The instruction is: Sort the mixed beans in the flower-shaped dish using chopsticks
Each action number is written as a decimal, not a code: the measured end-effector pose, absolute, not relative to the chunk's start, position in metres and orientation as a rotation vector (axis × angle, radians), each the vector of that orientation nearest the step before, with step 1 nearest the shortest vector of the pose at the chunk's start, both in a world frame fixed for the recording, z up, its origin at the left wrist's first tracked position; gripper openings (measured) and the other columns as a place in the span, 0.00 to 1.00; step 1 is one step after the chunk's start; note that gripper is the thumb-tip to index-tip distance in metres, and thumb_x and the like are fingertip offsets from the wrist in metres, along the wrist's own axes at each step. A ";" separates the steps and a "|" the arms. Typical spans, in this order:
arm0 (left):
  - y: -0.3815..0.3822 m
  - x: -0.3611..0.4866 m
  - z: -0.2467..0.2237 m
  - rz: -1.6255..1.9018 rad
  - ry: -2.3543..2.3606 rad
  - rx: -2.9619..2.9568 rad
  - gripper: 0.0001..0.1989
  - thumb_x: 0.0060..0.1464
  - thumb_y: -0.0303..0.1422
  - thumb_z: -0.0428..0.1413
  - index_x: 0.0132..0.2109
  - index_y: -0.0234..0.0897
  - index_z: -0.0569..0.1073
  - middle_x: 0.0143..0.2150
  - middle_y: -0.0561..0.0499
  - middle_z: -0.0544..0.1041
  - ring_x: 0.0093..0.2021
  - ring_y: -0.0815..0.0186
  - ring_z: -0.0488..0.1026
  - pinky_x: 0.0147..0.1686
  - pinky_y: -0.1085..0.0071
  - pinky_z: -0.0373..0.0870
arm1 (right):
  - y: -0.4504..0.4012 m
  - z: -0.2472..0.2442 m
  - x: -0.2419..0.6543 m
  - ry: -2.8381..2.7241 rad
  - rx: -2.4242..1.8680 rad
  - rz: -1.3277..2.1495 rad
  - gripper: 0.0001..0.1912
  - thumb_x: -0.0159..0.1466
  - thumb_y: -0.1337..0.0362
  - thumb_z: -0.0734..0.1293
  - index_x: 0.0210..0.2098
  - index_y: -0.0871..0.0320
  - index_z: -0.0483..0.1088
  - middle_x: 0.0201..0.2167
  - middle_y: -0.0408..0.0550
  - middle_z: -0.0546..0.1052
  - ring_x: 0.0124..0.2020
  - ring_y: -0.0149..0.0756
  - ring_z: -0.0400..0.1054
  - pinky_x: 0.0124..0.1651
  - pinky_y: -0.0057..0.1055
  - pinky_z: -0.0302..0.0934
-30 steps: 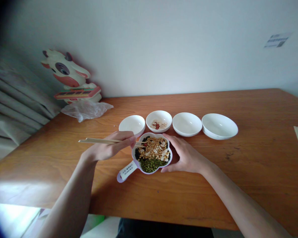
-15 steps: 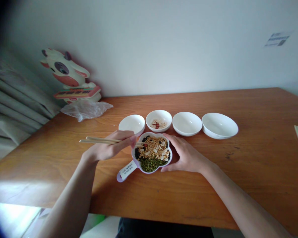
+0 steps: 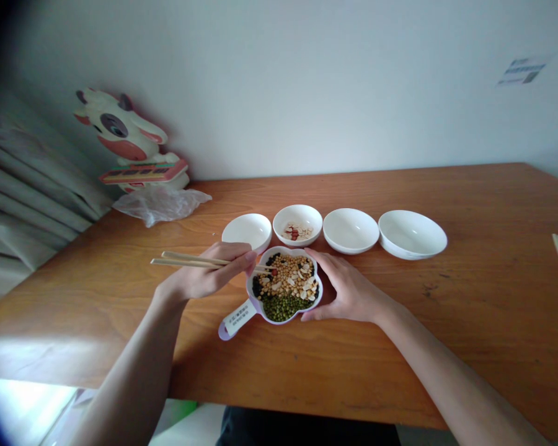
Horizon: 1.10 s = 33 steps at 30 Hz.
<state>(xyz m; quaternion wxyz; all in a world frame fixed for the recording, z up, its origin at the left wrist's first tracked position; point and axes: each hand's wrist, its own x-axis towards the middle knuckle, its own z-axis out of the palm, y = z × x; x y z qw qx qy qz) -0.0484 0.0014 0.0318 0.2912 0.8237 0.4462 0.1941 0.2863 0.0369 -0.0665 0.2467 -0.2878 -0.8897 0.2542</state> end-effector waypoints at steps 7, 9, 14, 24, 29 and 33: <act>0.001 -0.047 0.035 0.463 1.160 2.200 0.26 0.80 0.47 0.46 0.37 0.37 0.74 0.34 0.52 0.75 0.35 0.64 0.70 0.38 0.67 0.66 | 0.037 -0.068 0.287 -2.433 -0.782 0.677 0.71 0.54 0.39 0.84 0.83 0.44 0.45 0.78 0.62 0.66 0.75 0.69 0.64 0.74 0.67 0.62; 0.001 -0.047 0.035 0.458 1.153 2.195 0.25 0.80 0.46 0.46 0.37 0.37 0.74 0.34 0.51 0.76 0.35 0.64 0.71 0.38 0.67 0.66 | 0.037 -0.068 0.287 -2.436 -0.788 0.676 0.71 0.54 0.39 0.84 0.83 0.44 0.45 0.78 0.62 0.65 0.75 0.69 0.64 0.74 0.68 0.62; 0.001 -0.047 0.034 0.458 1.142 2.183 0.25 0.80 0.46 0.46 0.37 0.37 0.75 0.35 0.51 0.76 0.37 0.64 0.71 0.39 0.67 0.66 | 0.037 -0.069 0.288 -2.438 -0.787 0.684 0.70 0.54 0.39 0.84 0.83 0.45 0.45 0.78 0.63 0.65 0.75 0.69 0.64 0.74 0.67 0.62; 0.001 -0.045 0.032 0.484 1.139 2.222 0.25 0.80 0.44 0.44 0.36 0.37 0.73 0.35 0.51 0.76 0.36 0.64 0.71 0.41 0.66 0.67 | 0.037 -0.069 0.288 -2.432 -0.798 0.697 0.70 0.54 0.38 0.84 0.83 0.42 0.44 0.79 0.59 0.64 0.75 0.68 0.64 0.75 0.67 0.61; 0.000 -0.045 0.034 0.518 1.143 2.218 0.25 0.80 0.43 0.45 0.35 0.37 0.73 0.34 0.51 0.75 0.36 0.64 0.72 0.41 0.66 0.67 | 0.037 -0.070 0.288 -2.439 -0.806 0.702 0.70 0.54 0.39 0.84 0.83 0.43 0.44 0.79 0.60 0.64 0.76 0.68 0.63 0.75 0.68 0.61; -0.001 -0.046 0.035 0.573 1.137 2.202 0.24 0.80 0.42 0.46 0.35 0.36 0.73 0.33 0.51 0.75 0.35 0.65 0.70 0.40 0.67 0.66 | 0.037 -0.070 0.287 -2.432 -0.811 0.704 0.70 0.53 0.38 0.84 0.83 0.42 0.45 0.78 0.61 0.65 0.75 0.69 0.63 0.74 0.69 0.62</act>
